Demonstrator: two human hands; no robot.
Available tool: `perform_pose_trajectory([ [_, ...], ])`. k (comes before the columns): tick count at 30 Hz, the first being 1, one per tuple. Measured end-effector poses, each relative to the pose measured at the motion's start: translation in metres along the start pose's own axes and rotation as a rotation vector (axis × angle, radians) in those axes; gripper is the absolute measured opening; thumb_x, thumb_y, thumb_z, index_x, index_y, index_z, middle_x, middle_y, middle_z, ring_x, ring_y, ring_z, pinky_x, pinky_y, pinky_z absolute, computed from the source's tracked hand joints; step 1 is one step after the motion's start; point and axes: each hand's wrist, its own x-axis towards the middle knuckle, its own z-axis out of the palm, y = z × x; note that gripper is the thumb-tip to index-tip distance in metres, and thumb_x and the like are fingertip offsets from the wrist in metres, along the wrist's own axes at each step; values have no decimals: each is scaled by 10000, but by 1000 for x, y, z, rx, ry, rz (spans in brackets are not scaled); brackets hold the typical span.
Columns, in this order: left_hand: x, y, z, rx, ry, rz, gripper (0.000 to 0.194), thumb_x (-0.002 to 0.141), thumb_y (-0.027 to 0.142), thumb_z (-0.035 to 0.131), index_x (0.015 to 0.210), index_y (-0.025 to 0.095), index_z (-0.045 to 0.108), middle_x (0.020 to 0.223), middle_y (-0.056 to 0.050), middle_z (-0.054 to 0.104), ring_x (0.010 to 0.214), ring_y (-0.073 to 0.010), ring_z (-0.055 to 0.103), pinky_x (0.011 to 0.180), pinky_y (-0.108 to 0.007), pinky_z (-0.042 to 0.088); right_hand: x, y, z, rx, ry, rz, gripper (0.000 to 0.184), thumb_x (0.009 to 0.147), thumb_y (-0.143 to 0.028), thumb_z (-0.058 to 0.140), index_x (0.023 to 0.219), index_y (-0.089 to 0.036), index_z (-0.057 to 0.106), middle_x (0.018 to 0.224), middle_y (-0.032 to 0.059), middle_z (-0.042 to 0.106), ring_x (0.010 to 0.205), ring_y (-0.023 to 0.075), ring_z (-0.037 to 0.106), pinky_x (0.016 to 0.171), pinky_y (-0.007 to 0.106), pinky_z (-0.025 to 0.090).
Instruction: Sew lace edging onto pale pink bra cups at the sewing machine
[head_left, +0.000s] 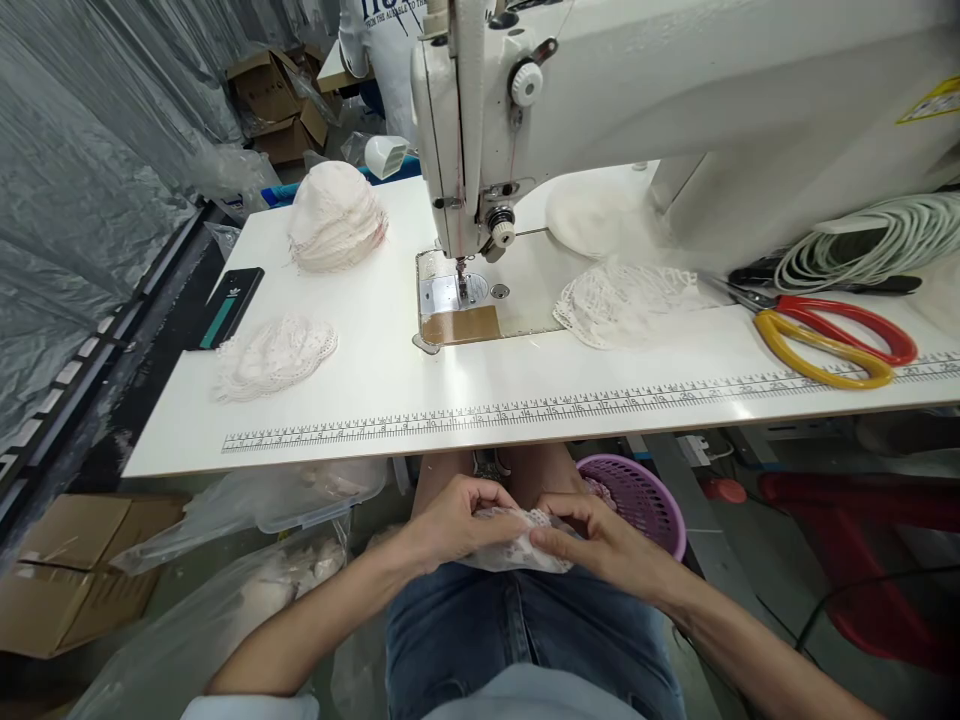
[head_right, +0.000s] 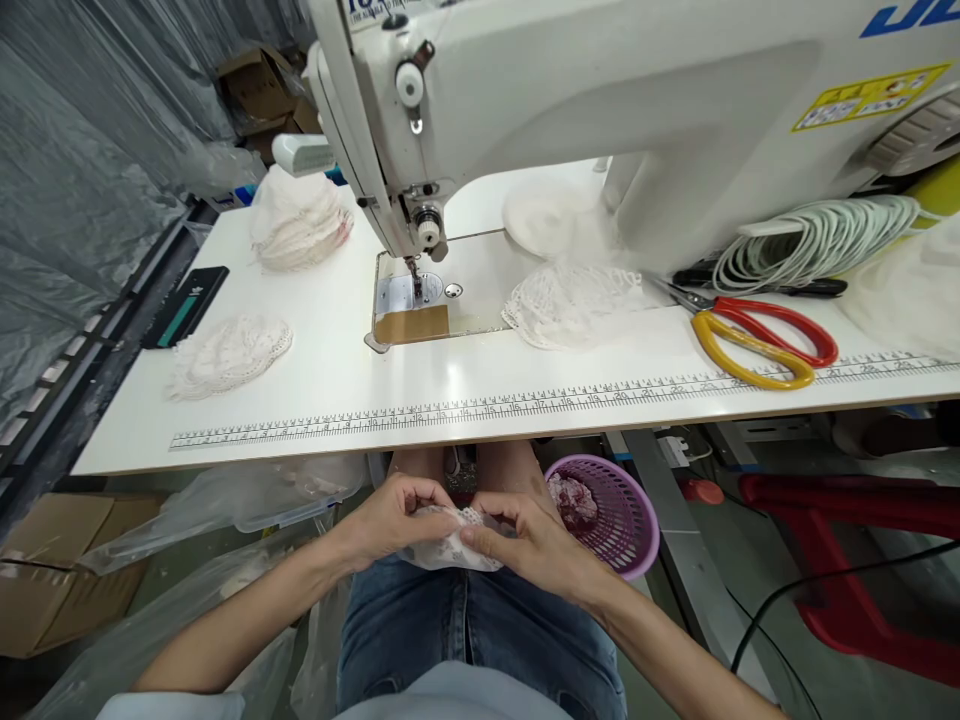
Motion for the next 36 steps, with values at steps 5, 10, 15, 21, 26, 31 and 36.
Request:
perform_pose_trajectory([
  [5, -2, -1, -6, 23, -46, 2, 241, 610, 308, 735, 770, 132, 691, 682, -21, 621, 626, -128, 511, 585, -222, 356, 1, -7, -1, -20, 0, 30, 417, 814, -557, 520, 657, -171, 509, 620, -25, 405, 598, 107, 386, 519, 213, 302],
  [10, -4, 1, -7, 39, -8, 18, 219, 651, 323, 706, 753, 130, 693, 661, -26, 614, 606, -121, 505, 561, -213, 353, 4, -14, -1, -2, -26, 15, 429, 835, -562, 486, 661, -171, 497, 620, -24, 390, 586, 105, 358, 529, 226, 282],
  [15, -5, 1, -4, 12, 98, 49, 214, 687, 339, 672, 711, 127, 691, 599, -20, 593, 558, -108, 490, 523, -200, 345, 7, -25, -1, -14, -17, -5, 439, 843, -564, 473, 636, -177, 449, 608, -32, 363, 573, 100, 338, 522, 228, 271],
  [21, -23, 30, -15, 166, 219, 133, 182, 729, 287, 605, 716, 128, 693, 656, -32, 641, 593, -121, 516, 536, -200, 357, 18, -48, 0, -64, -4, -34, 431, 838, -548, 483, 625, -177, 431, 595, -40, 357, 548, 92, 328, 486, 223, 253],
  [26, -12, 91, -63, 527, 229, 321, 192, 744, 267, 558, 734, 148, 708, 661, -20, 661, 594, -133, 547, 535, -209, 358, 39, -82, -19, -212, 12, -145, 380, 867, -473, 476, 625, -180, 469, 558, -29, 421, 532, 105, 389, 478, 225, 283],
  [31, 52, 142, -115, 739, 197, 379, 171, 708, 260, 572, 676, 150, 701, 612, -14, 630, 512, -119, 490, 482, -227, 311, 69, -97, -63, -685, 302, -370, 225, 926, -353, 382, 958, -199, 543, 678, 21, 573, 551, 146, 511, 505, 251, 365],
  [36, 96, 152, -127, 796, 201, 385, 144, 690, 224, 573, 680, 153, 697, 607, -16, 618, 519, -123, 479, 480, -230, 302, 102, -102, -104, -1148, 348, -649, 401, 917, -115, 268, 1261, -260, 416, 1177, 112, 545, 683, 149, 594, 490, 246, 412],
])
